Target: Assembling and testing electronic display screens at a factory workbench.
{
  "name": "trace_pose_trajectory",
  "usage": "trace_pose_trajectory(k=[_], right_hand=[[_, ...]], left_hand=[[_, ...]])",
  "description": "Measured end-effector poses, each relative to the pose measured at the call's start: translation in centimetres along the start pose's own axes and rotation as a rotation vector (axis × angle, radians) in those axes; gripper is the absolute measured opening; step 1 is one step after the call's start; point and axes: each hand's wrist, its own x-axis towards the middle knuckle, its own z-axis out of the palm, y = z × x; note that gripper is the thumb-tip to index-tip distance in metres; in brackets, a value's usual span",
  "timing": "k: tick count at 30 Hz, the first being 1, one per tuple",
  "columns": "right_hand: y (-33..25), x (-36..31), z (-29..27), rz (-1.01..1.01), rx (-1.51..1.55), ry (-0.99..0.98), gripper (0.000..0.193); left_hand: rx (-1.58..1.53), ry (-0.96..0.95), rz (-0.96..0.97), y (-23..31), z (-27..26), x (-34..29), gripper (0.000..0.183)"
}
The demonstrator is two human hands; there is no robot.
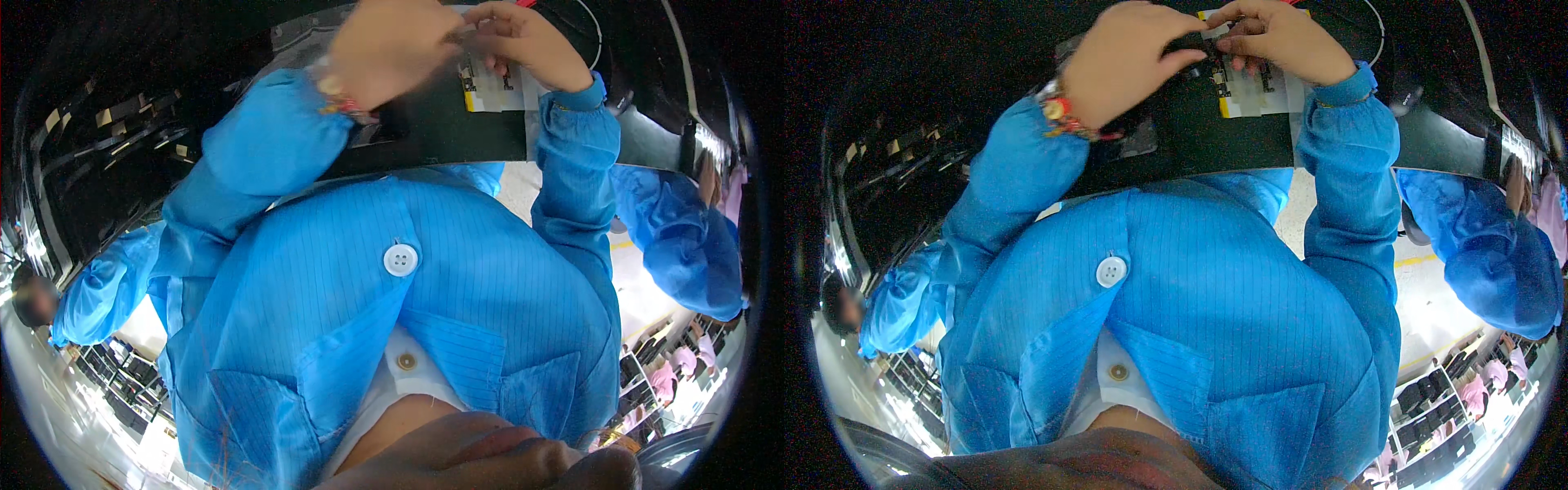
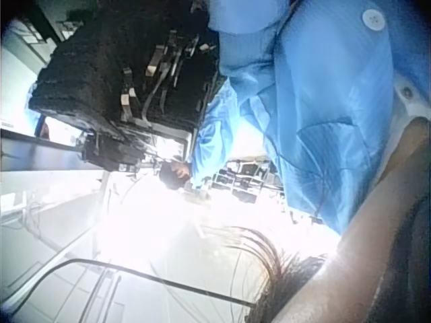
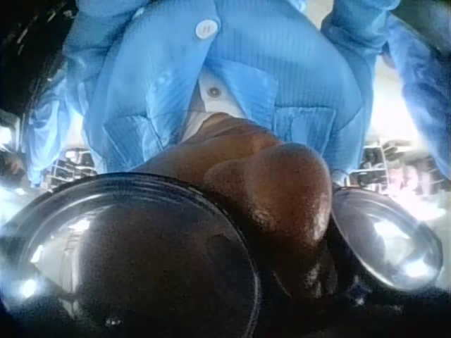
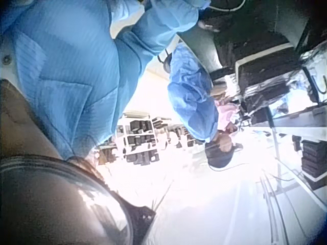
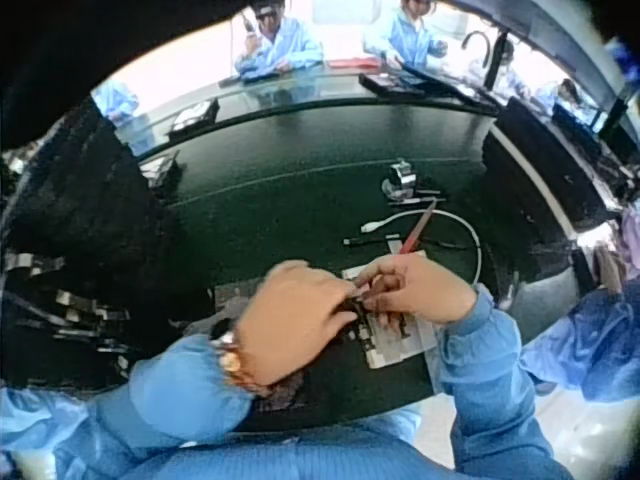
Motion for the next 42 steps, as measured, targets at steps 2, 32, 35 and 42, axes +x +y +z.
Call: trace_pose_trajectory(k=[2,32,35,42], right_hand=[[-2.8,1.7,1.4,0.936,-0.316,0.351,0.023],[-1.5,0.6,1.1,0.940,-0.396,0.469,0.013],[-1.8,1.0,1.4,0.930,-0.376,0.467,0.013],[-1.6,0.7,1.2,0.958,-0.405,0.473,0.013]], left_hand=[[0.031,-0.076,-0.069,1.3,0.2,0.6,0.015],[0.234,-0.118,-0.082,0.3,1.9,0.9,0.016],[0.229,-0.129,-0.093,0.7,1.0,0.8,0.017],[0.247,-0.152,-0.077,-0.2,2.8,0.8,0.017]])
